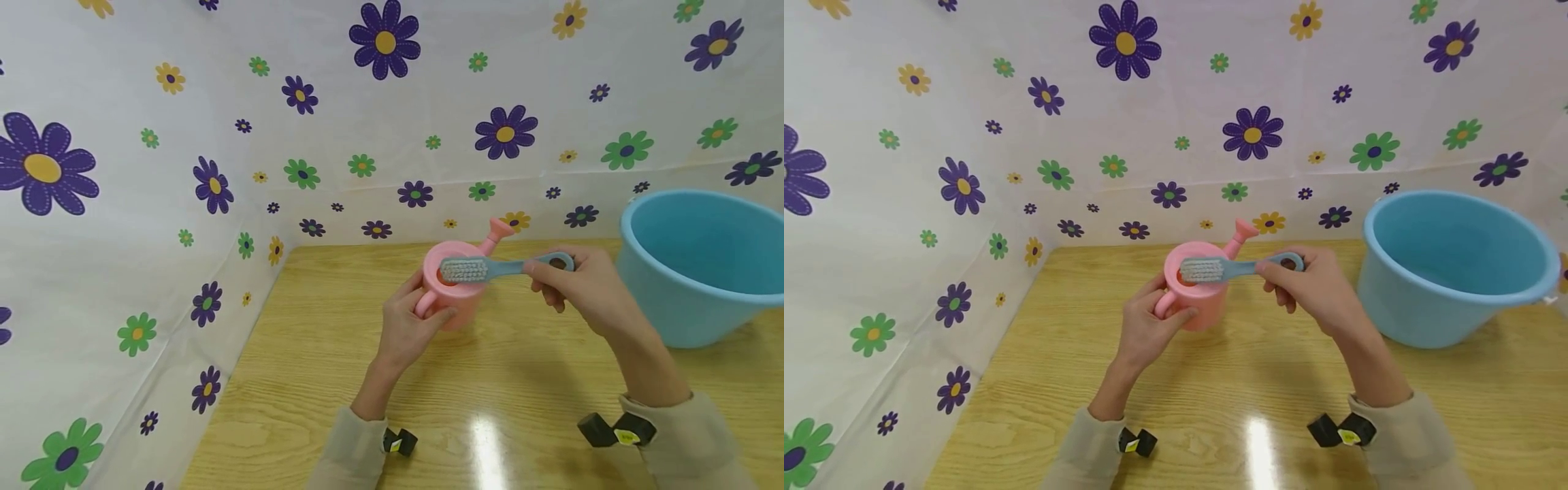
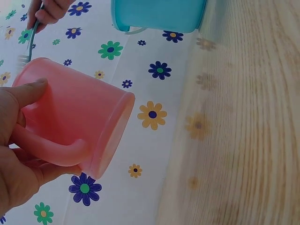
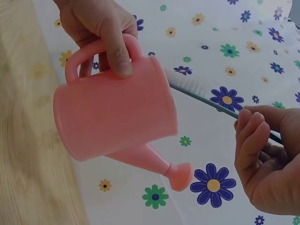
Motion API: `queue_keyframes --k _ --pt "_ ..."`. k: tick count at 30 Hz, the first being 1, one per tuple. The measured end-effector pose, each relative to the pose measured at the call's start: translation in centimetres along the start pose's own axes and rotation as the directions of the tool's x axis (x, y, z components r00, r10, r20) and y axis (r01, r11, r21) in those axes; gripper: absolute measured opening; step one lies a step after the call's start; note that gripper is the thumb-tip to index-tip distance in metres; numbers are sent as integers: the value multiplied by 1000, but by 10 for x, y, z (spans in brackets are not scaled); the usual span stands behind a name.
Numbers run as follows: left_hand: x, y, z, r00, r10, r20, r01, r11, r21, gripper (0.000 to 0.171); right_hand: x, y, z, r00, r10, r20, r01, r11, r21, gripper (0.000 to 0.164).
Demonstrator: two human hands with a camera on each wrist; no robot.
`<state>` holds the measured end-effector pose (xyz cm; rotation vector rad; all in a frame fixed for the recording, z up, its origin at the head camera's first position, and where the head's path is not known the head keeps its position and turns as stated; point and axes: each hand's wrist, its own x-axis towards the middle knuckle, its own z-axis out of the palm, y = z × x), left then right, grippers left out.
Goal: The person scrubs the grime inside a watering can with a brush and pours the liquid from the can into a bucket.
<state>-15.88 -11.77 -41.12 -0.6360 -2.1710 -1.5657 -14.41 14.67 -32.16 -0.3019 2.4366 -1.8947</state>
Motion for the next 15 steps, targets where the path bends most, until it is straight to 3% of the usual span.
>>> queue_keyframes --k 3,8,15 --pt "0 2 0 1000 -10 5 10 1000 3 28 2 -1 5 997 -38 -60 45 992 114 29" --pt "-1 3 0 1000 -6 8 6 1000 14 27 7 -1 14 985 -101 -140 136 953 270 24" --pt "0 3 1 1000 -2 19 1 1000 13 26 18 -7 23 952 -188 -241 233 957 174 20"
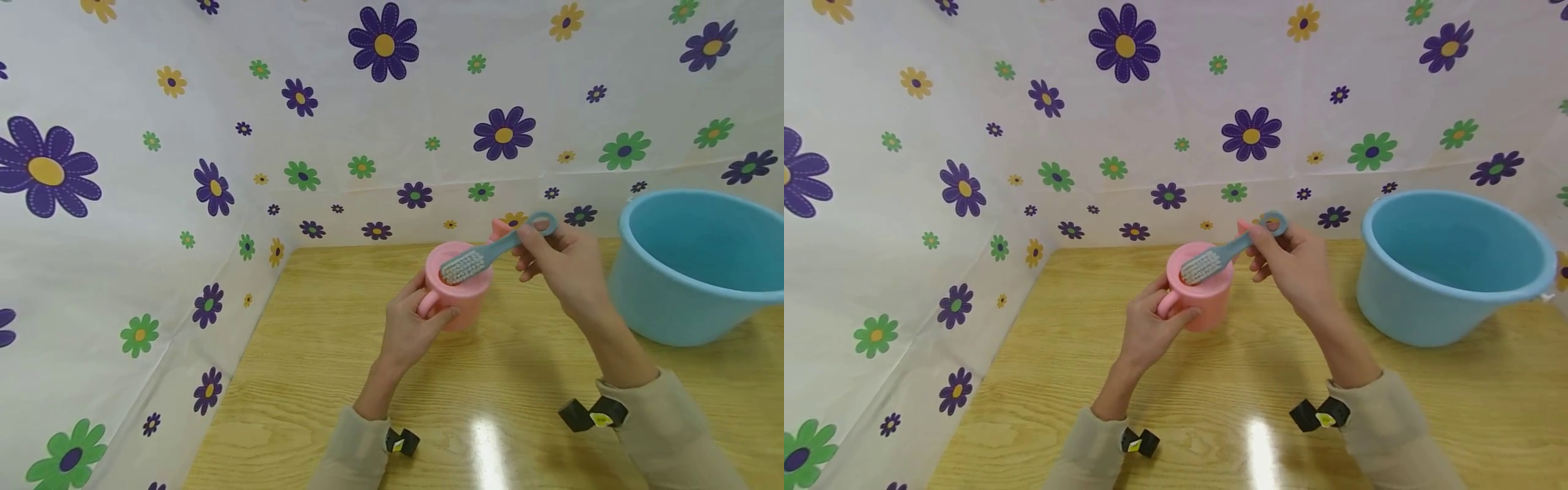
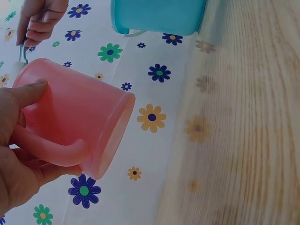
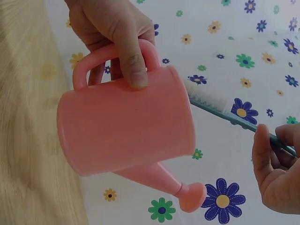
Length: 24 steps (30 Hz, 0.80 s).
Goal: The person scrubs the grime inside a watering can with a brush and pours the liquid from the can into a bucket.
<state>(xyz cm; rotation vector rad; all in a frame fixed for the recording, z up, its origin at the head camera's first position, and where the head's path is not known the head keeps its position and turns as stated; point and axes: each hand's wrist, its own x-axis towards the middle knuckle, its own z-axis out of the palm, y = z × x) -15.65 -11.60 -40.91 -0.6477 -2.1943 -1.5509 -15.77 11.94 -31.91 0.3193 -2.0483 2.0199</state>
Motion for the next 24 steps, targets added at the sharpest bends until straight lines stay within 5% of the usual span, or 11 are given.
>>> queue_keyframes --k 15,24 --pt "1 1 0 1000 2 18 -2 1000 -6 24 15 -13 19 995 -101 -19 94 973 -209 26" --pt "0 3 -2 1000 -8 10 8 1000 9 24 18 -12 26 995 -95 -13 90 972 -215 24"
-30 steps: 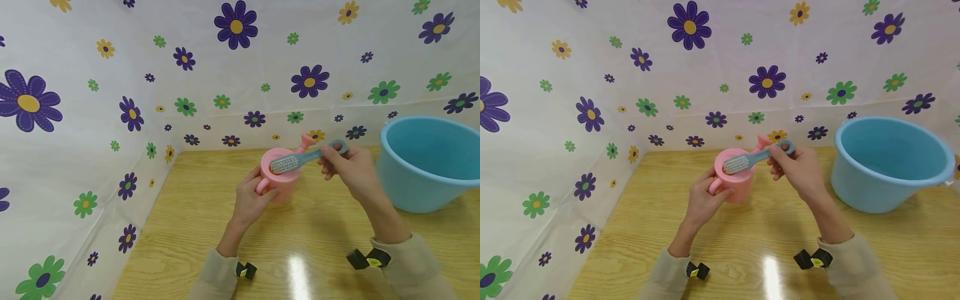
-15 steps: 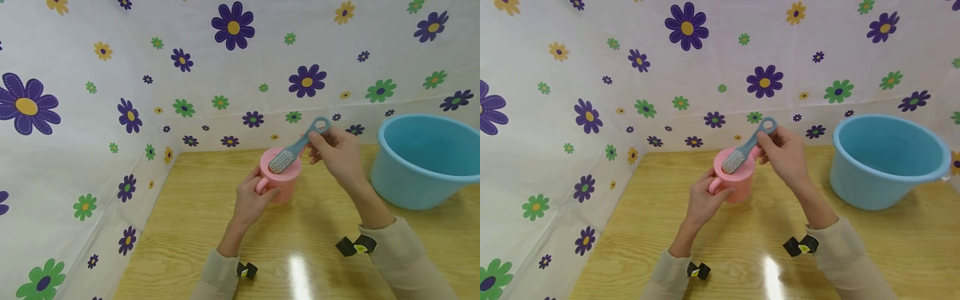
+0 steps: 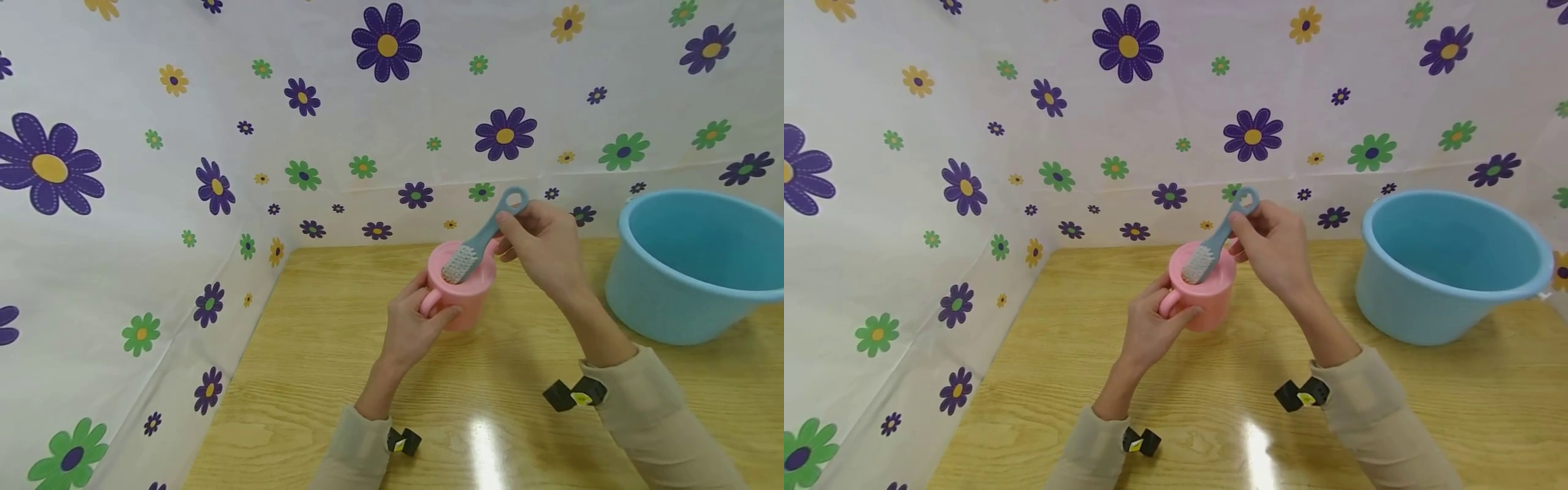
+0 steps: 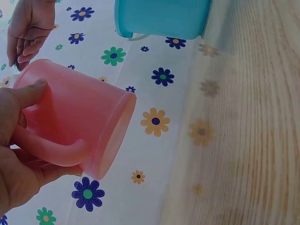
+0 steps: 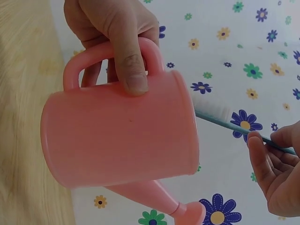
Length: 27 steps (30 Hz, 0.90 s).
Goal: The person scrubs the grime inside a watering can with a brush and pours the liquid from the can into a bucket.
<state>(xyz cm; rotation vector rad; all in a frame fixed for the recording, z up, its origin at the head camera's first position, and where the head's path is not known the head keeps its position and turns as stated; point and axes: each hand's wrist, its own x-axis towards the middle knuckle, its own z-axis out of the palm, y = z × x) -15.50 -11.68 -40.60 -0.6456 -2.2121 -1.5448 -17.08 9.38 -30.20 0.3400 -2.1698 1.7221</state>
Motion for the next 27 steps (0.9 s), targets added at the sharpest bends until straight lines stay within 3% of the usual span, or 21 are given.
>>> queue_keyframes --k 8,27 --pt "0 0 0 1000 -13 4 13 1000 -1 24 -3 -3 4 1000 20 -5 -20 999 40 24" --pt "0 0 -1 1000 9 10 -8 1000 -23 23 -11 -3 11 999 -23 34 23 1000 0 20"
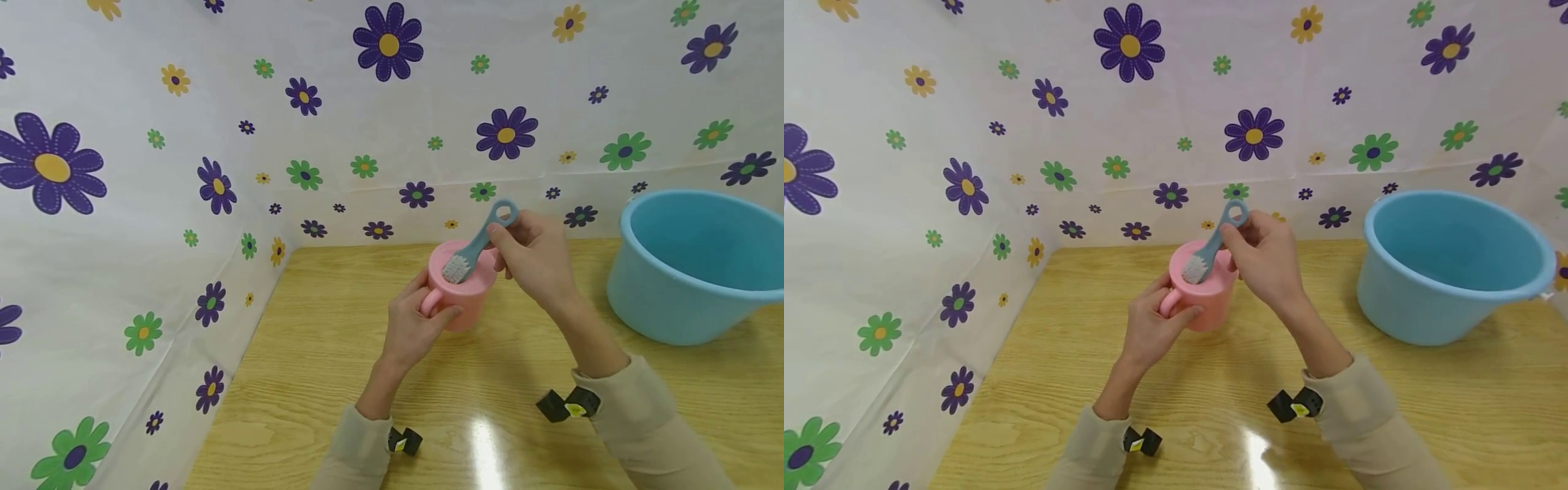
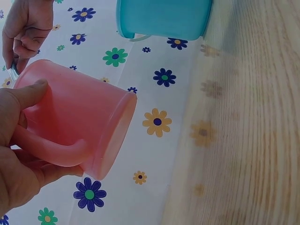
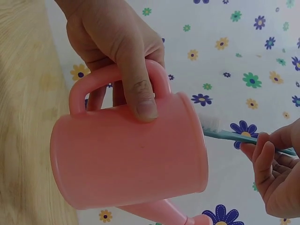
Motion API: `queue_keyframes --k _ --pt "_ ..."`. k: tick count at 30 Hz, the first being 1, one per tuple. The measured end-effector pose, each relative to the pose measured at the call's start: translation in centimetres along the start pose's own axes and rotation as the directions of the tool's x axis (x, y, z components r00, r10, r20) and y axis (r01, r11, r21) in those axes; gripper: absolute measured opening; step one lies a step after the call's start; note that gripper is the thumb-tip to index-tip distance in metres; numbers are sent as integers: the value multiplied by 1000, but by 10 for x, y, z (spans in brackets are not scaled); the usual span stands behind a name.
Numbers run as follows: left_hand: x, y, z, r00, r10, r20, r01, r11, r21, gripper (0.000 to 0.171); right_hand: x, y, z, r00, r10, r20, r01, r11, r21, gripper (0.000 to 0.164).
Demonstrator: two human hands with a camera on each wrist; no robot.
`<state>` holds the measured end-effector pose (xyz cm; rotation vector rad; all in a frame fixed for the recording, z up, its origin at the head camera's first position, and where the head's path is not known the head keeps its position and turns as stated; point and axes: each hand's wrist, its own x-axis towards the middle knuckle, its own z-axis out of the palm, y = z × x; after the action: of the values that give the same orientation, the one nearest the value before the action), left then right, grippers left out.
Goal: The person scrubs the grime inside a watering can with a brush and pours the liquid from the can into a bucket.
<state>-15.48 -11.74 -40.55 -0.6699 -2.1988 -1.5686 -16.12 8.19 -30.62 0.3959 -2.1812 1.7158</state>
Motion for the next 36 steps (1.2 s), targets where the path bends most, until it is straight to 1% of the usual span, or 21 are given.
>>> queue_keyframes --k 6,15,20,22,26,29,34,36 --pt "-1 0 1 1000 20 -3 -20 1000 -4 21 -4 -3 3 1000 12 17 -11 1000 -28 17" --pt "0 2 3 1000 19 9 -20 1000 17 29 -10 -8 7 1000 9 19 -8 998 -66 14" --pt "-1 1 3 999 33 11 -34 999 27 33 -12 -5 8 1000 -3 18 4 998 -58 14" --pt "-1 1 3 999 33 10 -34 999 33 33 -12 -4 9 1000 11 22 -10 999 -51 14" --pt "-2 3 2 999 33 11 -33 999 39 34 -11 -2 9 996 72 56 -69 997 -45 17" --pt "-2 5 1 999 44 5 -44 998 39 33 -12 -2 10 992 95 78 -93 995 -35 18" --pt "-1 7 1 998 60 -1 -60 997 46 28 -14 -5 11 995 63 83 -61 998 -27 13" --pt "-1 7 1 998 55 4 -55 997 45 27 -15 -6 12 994 41 98 -38 999 -34 18"
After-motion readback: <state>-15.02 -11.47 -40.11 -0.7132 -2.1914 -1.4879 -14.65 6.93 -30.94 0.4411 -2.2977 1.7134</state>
